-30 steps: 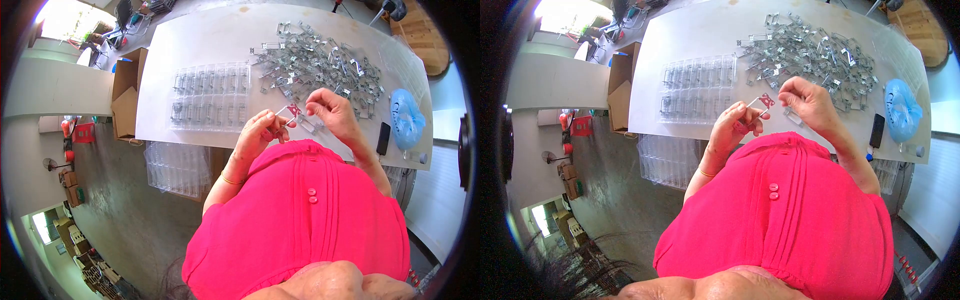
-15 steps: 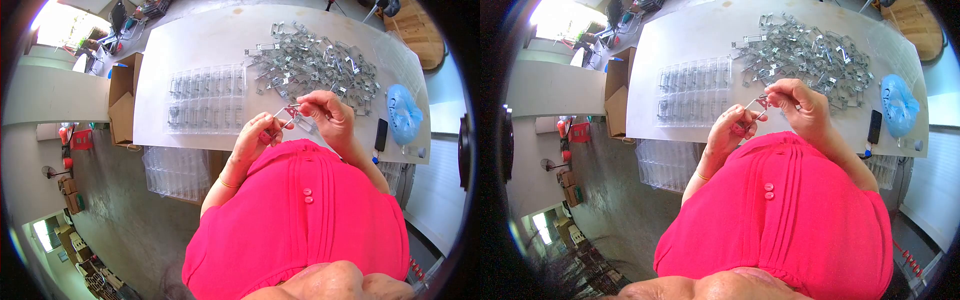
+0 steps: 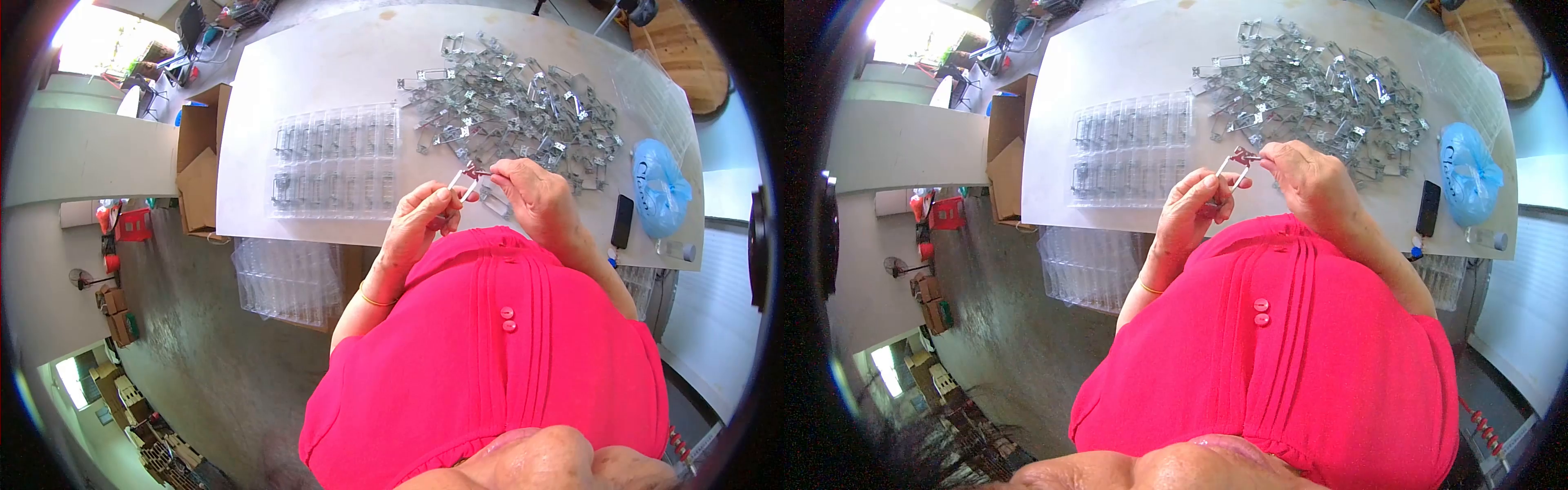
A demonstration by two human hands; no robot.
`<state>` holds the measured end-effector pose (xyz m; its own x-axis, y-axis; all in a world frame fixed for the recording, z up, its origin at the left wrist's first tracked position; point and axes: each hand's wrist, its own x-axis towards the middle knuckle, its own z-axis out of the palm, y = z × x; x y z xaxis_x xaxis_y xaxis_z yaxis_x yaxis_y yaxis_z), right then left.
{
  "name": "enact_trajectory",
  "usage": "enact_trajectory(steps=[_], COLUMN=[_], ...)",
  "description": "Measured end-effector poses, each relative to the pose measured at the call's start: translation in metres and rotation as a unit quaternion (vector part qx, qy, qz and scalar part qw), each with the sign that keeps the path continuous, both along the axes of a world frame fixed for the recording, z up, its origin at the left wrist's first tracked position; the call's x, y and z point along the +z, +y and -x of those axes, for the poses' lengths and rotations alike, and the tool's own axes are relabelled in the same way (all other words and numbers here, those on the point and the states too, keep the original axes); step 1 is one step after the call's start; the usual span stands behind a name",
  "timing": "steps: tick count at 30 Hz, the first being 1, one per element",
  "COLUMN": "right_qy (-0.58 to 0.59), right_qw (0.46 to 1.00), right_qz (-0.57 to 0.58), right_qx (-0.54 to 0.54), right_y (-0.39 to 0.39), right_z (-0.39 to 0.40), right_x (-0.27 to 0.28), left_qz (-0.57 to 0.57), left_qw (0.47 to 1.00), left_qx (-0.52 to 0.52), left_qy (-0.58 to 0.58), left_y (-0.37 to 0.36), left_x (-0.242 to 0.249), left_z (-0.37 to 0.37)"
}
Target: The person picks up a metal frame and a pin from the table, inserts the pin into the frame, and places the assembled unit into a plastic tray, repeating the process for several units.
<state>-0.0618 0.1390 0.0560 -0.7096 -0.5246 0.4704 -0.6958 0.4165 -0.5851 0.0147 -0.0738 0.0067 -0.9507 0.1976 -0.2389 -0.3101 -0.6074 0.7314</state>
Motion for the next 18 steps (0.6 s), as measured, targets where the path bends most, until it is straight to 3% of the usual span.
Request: enact_trajectory(steps=[7, 18], right_qy=[-0.12, -0.13], right_qw=[0.993, 0.991], right_qz=[0.0, -0.012], right_qx=[-0.017, 0.0], right_y=[0.008, 0.022], right_z=[0.002, 0.011], right_x=[0.016, 0.01], left_qz=[0.027, 0.103], left_qw=[1.0, 0.995], left_qx=[0.011, 0.003], left_qy=[-0.002, -0.008], left_y=[0.013, 0.029], left_x=[-0.004, 0.0], left_z=[0.006, 0.011])
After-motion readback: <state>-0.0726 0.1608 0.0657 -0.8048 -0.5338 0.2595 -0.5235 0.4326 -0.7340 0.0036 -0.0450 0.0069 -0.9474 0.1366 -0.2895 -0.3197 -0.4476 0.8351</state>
